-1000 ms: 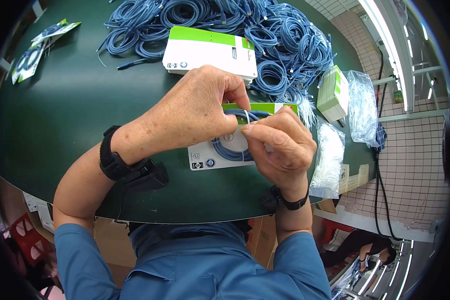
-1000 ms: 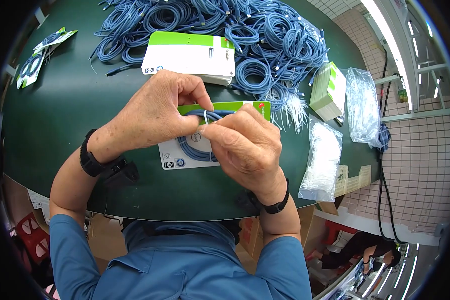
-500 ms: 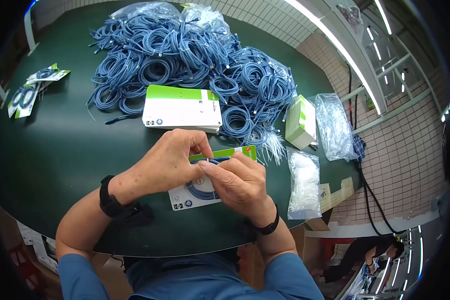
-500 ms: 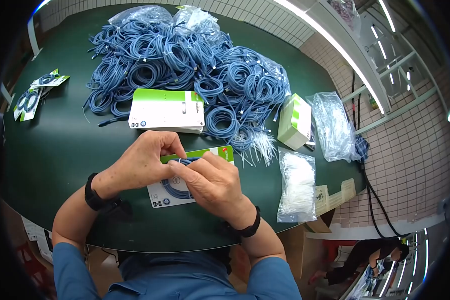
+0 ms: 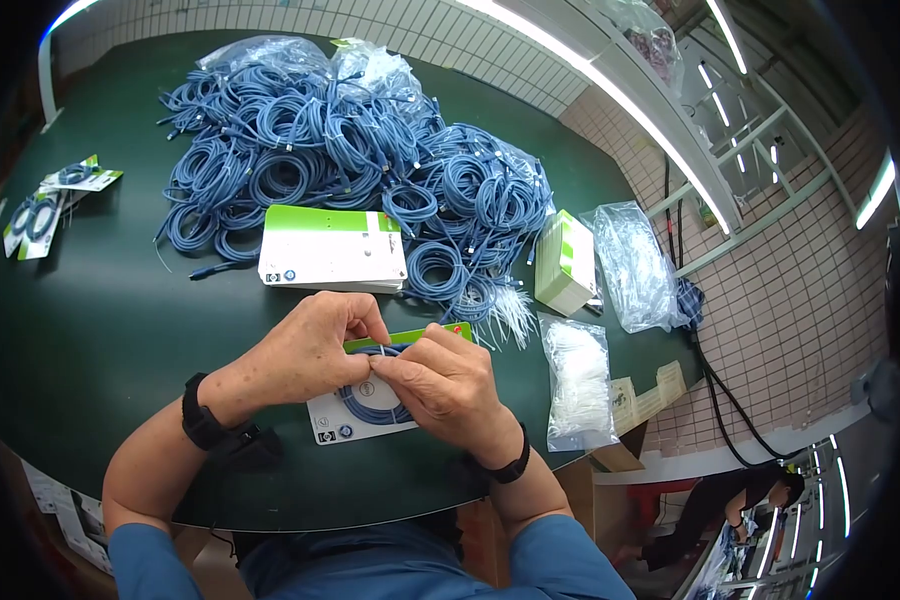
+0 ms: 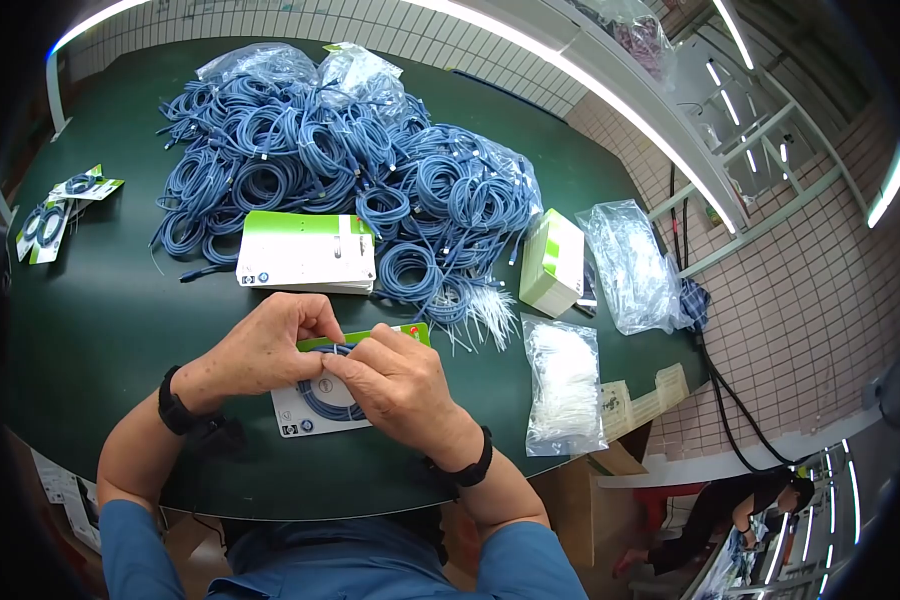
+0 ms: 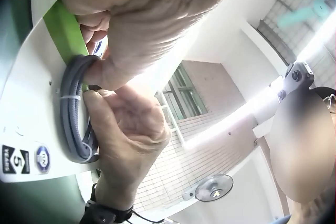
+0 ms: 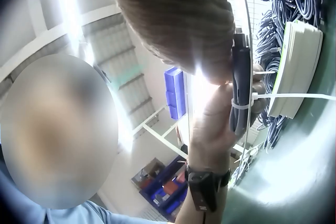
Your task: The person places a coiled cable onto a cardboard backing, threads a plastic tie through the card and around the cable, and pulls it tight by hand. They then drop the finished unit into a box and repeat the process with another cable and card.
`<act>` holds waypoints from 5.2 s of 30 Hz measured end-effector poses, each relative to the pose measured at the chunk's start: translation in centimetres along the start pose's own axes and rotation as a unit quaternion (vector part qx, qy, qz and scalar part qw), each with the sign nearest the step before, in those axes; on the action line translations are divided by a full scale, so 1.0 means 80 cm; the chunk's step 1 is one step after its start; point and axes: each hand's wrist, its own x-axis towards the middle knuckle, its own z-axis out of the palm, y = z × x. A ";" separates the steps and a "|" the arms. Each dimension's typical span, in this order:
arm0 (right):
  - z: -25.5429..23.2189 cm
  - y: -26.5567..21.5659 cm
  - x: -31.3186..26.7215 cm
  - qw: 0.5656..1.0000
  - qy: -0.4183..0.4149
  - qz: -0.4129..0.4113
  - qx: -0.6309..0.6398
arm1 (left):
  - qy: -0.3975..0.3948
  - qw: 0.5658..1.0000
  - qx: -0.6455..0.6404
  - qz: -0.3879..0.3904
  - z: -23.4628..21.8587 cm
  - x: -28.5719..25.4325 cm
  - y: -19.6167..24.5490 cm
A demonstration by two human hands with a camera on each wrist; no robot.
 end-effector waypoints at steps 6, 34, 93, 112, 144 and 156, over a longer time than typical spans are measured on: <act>-0.003 -0.008 -0.002 0.997 -0.032 0.024 -0.059 | 0.027 0.999 0.028 0.020 0.007 0.000 0.004; 0.025 0.048 -0.055 0.731 0.003 0.321 0.601 | 0.045 0.998 0.048 0.019 0.003 -0.021 0.048; 0.023 0.035 -0.022 0.800 0.073 0.308 0.510 | 0.142 0.979 -0.124 0.077 0.003 0.005 0.000; 0.020 0.016 -0.012 0.824 0.122 0.323 0.449 | 0.201 0.968 -0.033 0.148 0.038 0.004 0.001; 0.036 0.009 -0.009 0.858 0.071 0.303 0.410 | 0.242 0.953 0.051 0.177 0.040 0.003 -0.042; 0.027 0.003 -0.006 0.831 0.149 0.317 0.432 | 0.191 0.960 0.043 0.201 0.049 0.003 -0.030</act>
